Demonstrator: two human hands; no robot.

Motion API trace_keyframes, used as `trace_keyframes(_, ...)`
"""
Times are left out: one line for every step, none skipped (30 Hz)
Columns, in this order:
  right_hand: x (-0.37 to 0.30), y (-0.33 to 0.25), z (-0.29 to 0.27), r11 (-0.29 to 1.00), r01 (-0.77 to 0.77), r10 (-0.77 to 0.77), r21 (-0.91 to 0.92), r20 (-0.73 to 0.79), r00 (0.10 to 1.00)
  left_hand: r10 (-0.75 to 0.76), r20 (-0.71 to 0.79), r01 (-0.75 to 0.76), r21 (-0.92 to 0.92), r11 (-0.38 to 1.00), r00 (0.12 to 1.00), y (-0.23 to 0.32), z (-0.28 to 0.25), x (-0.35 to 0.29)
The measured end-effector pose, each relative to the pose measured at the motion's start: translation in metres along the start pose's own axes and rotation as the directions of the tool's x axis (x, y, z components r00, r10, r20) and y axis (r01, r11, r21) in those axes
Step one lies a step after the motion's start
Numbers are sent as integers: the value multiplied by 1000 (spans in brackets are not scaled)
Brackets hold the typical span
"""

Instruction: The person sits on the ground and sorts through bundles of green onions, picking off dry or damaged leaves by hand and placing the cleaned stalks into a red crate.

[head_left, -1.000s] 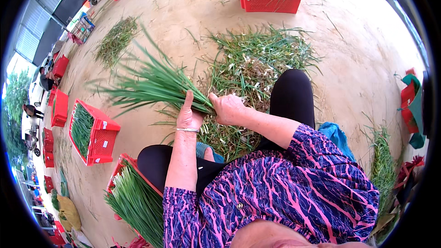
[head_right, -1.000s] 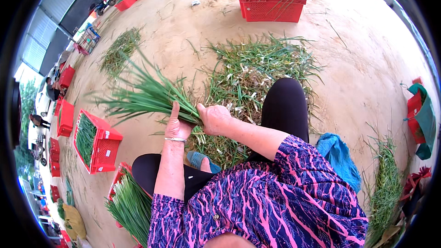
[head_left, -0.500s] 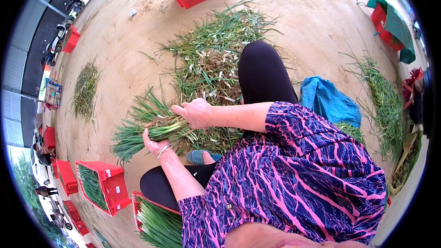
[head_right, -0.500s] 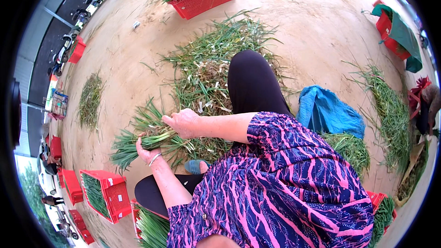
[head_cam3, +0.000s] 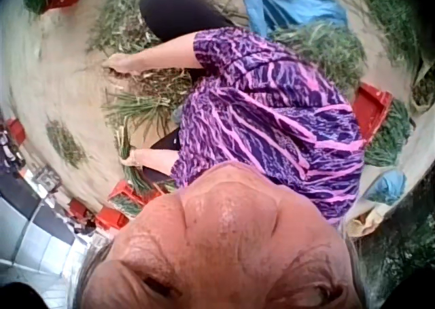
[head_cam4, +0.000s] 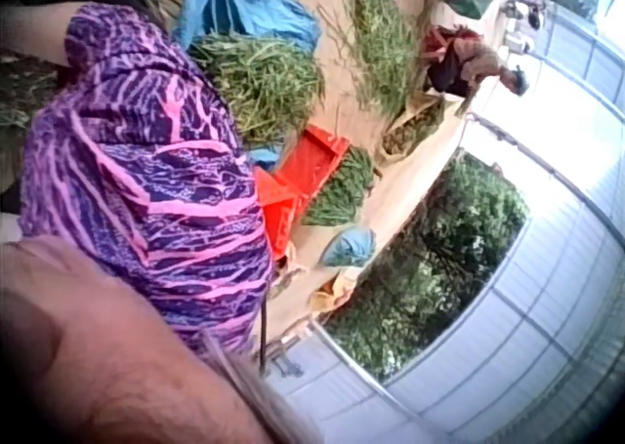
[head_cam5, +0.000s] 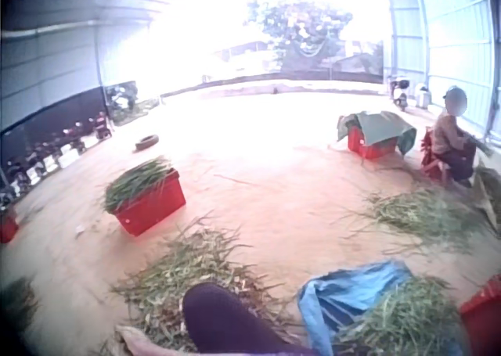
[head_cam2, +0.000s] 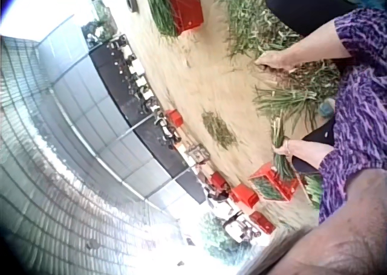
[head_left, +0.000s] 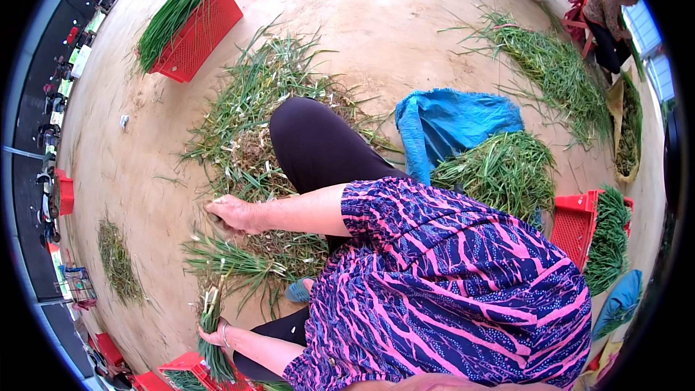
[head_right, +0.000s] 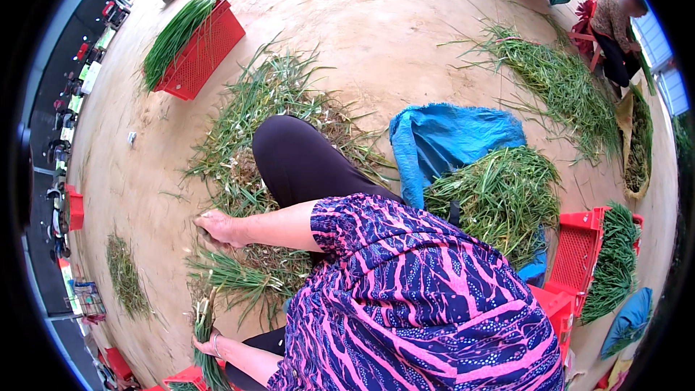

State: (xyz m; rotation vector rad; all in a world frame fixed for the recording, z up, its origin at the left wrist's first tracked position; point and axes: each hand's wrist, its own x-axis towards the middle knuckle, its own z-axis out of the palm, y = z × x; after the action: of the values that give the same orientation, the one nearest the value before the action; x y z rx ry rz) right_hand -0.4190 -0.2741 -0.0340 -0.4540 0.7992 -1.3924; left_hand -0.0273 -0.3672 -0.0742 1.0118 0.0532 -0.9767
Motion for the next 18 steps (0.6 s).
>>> trace_keyframes(8, -13, -6, 997, 7, -9, 83, 29, 1000, -24, 6, 24, -40, 999, 1000, 10, -6, 6)
trace_keyframes(15, -23, -22, 985, 26, -31, 172, 30, 999, -68, 21, 69, -58, 996, 997, 11, -3, 4)
trace_keyframes(22, -25, -30, 988, -43, 37, 149, 43, 998, -24, 11, 24, -75, 997, 1000, 16, -4, 11)
trace_keyframes(26, -20, -32, 989, -6, 11, -146, 34, 999, 45, 3, -45, -41, 998, 999, 13, -5, 19)
trace_keyframes(27, -10, -39, 903, 14, -9, -429, 12, 1000, 101, -6, -101, 5, 995, 995, 3, -2, 11)
trace_keyframes(33, 1, -49, 735, 24, -39, -677, -7, 999, 151, -1, -151, 49, 987, 989, -13, 3, -4)
trace_keyframes(37, 14, -58, 53, 126, 47, -991, 129, 991, 114, 184, -144, 159, 977, 976, -30, 1, -11)
trace_keyframes(3, 19, -29, -139, 84, 52, -987, 77, 996, 274, 246, -326, 202, 924, 930, -20, -13, -32)
trace_keyframes(2, 27, -26, -280, 115, 75, -953, 98, 992, 306, 365, -409, 247, 879, 879, -26, -18, -44)
trace_keyframes(2, 27, -22, -409, 135, 90, -902, 108, 990, 149, 468, -337, 349, 874, 871, -32, -14, -53)
trace_keyframes(5, 26, -23, -235, 117, 175, -965, 77, 982, 107, 480, -330, 409, 851, 871, -49, -12, -62)
trace_keyframes(10, 12, -14, -71, 113, 278, -991, 89, 956, 83, 484, -331, 454, 827, 871, -59, -9, -79)
trace_keyframes(21, 0, -1, 212, 20, 427, -977, 112, 897, -59, 590, -296, 486, 822, 805, -64, -15, -82)
trace_keyframes(24, 12, -13, 452, 183, 43, -873, 226, 973, -168, 706, -290, 479, 828, 688, -86, -9, -108)
trace_keyframes(24, 4, -10, 658, 144, 79, -739, 259, 963, -221, 786, -367, 492, 790, 577, -95, -8, -128)
trace_keyframes(22, 2, -10, 735, 155, 36, -661, 266, 963, -287, 806, -455, 543, 705, 518, -102, -5, -150)
trace_keyframes(20, -2, -9, 752, 160, 46, -640, 293, 955, -247, 781, -489, 568, 662, 574, -115, -5, -175)
trace_keyframes(28, 11, -20, 791, 225, -66, -569, 286, 956, -318, 814, -596, 574, 561, 485, -131, -7, -173)
